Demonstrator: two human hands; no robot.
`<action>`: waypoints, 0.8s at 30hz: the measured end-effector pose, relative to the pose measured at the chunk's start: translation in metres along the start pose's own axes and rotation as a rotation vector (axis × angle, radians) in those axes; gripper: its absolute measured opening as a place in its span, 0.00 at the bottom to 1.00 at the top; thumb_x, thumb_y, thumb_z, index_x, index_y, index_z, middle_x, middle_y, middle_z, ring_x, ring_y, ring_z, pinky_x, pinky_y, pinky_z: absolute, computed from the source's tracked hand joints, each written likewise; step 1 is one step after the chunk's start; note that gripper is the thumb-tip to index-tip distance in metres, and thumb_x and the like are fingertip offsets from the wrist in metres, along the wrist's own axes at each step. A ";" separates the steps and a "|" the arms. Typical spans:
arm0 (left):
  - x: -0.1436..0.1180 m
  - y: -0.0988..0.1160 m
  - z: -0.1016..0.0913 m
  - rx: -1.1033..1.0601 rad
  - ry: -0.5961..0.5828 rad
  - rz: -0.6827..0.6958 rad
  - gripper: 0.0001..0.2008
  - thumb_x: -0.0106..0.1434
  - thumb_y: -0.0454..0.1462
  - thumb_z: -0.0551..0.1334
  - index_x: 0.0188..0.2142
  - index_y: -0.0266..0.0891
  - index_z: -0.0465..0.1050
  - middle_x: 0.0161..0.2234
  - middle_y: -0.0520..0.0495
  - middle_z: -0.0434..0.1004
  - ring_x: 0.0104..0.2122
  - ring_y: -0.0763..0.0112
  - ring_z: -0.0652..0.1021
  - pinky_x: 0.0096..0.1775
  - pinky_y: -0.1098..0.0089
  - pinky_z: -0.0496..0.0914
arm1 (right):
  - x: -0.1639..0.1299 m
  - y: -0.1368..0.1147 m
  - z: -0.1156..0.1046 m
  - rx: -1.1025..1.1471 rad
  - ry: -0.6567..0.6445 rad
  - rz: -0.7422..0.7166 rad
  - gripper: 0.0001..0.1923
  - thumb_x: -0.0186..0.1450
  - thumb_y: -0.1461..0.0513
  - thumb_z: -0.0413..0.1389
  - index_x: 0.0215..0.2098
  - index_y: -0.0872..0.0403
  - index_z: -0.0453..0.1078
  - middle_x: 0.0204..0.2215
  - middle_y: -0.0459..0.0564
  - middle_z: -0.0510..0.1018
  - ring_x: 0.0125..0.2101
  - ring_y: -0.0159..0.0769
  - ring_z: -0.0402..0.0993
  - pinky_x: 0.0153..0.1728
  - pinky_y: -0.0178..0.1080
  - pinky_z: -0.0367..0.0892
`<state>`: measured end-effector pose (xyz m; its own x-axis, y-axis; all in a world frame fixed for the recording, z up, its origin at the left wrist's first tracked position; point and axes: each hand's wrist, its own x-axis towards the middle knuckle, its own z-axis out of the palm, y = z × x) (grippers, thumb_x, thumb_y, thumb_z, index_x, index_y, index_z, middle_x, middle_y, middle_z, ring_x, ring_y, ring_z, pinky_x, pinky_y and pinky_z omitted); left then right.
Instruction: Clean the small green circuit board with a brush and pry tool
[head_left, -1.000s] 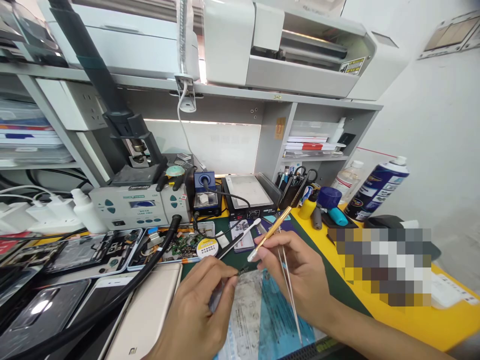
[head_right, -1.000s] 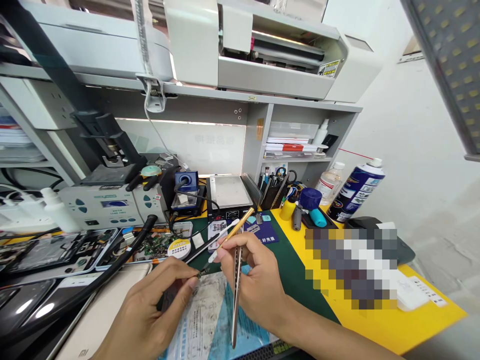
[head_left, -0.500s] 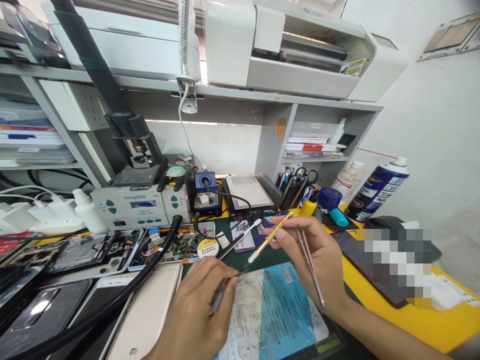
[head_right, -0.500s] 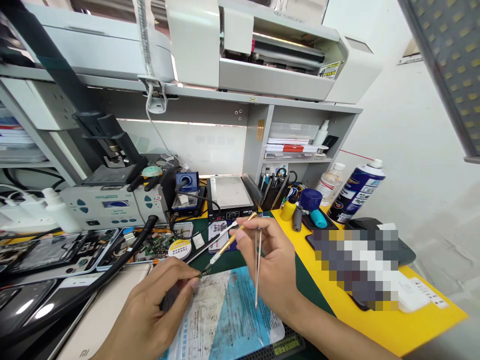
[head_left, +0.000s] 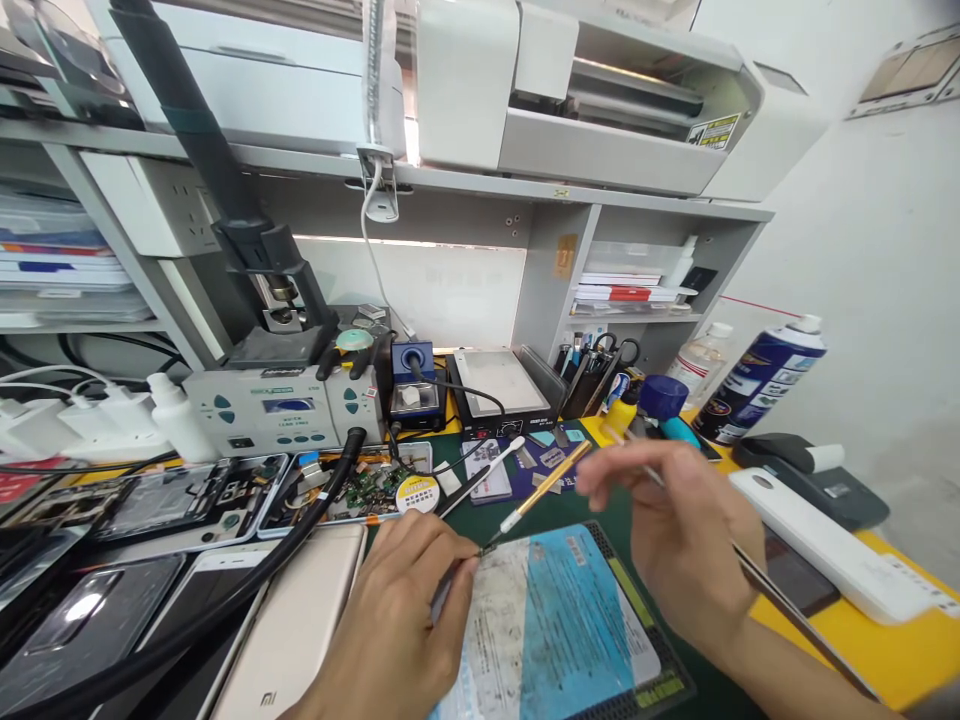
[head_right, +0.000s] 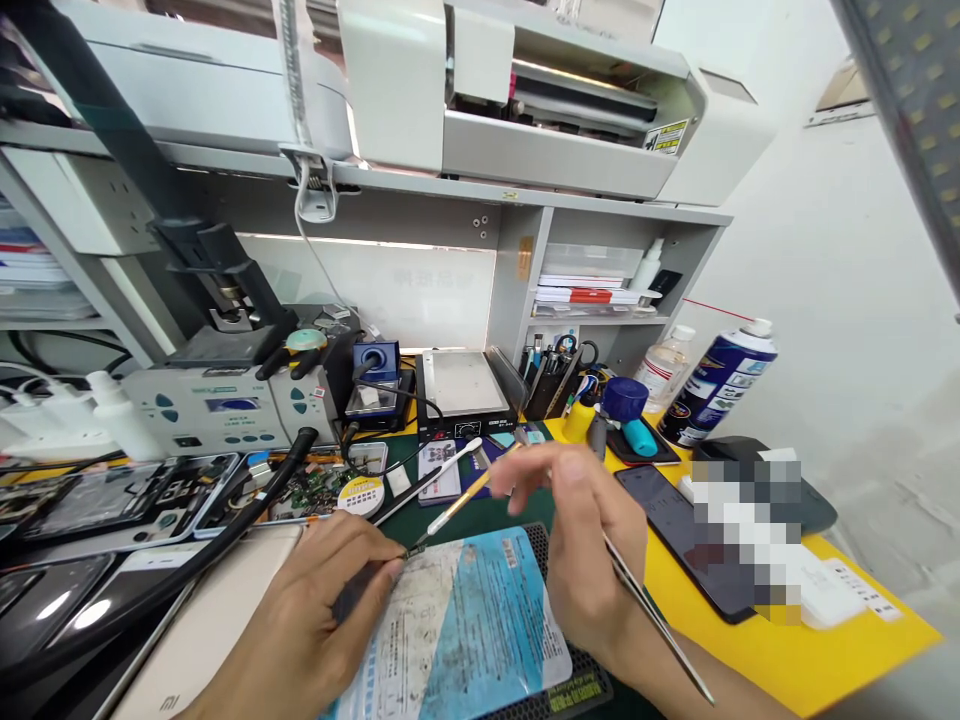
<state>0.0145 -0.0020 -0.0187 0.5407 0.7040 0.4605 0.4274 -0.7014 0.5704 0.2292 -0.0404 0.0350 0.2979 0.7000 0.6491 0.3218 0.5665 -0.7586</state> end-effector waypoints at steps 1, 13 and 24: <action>0.000 0.000 0.000 0.004 0.000 0.001 0.08 0.71 0.32 0.55 0.38 0.41 0.71 0.36 0.47 0.74 0.37 0.61 0.73 0.40 0.61 0.65 | -0.005 -0.003 -0.001 0.051 -0.065 0.026 0.22 0.77 0.55 0.43 0.38 0.48 0.78 0.26 0.49 0.76 0.26 0.38 0.71 0.27 0.40 0.66; 0.000 -0.001 0.002 -0.008 -0.014 0.000 0.10 0.71 0.32 0.54 0.36 0.42 0.71 0.34 0.47 0.74 0.36 0.61 0.73 0.38 0.61 0.64 | -0.031 0.006 0.019 -0.007 -0.539 0.484 0.09 0.71 0.55 0.55 0.35 0.51 0.68 0.22 0.41 0.66 0.21 0.29 0.60 0.21 0.33 0.57; 0.002 -0.004 0.000 0.004 -0.077 0.005 0.09 0.71 0.31 0.54 0.36 0.41 0.71 0.34 0.47 0.74 0.37 0.59 0.72 0.38 0.59 0.65 | -0.035 0.009 0.014 -0.265 -0.595 0.158 0.05 0.63 0.66 0.55 0.31 0.50 0.63 0.20 0.39 0.63 0.18 0.28 0.60 0.21 0.34 0.55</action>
<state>0.0142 0.0019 -0.0199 0.5966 0.6901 0.4096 0.4277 -0.7053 0.5654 0.2092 -0.0538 0.0046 -0.1628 0.9291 0.3319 0.5475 0.3649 -0.7530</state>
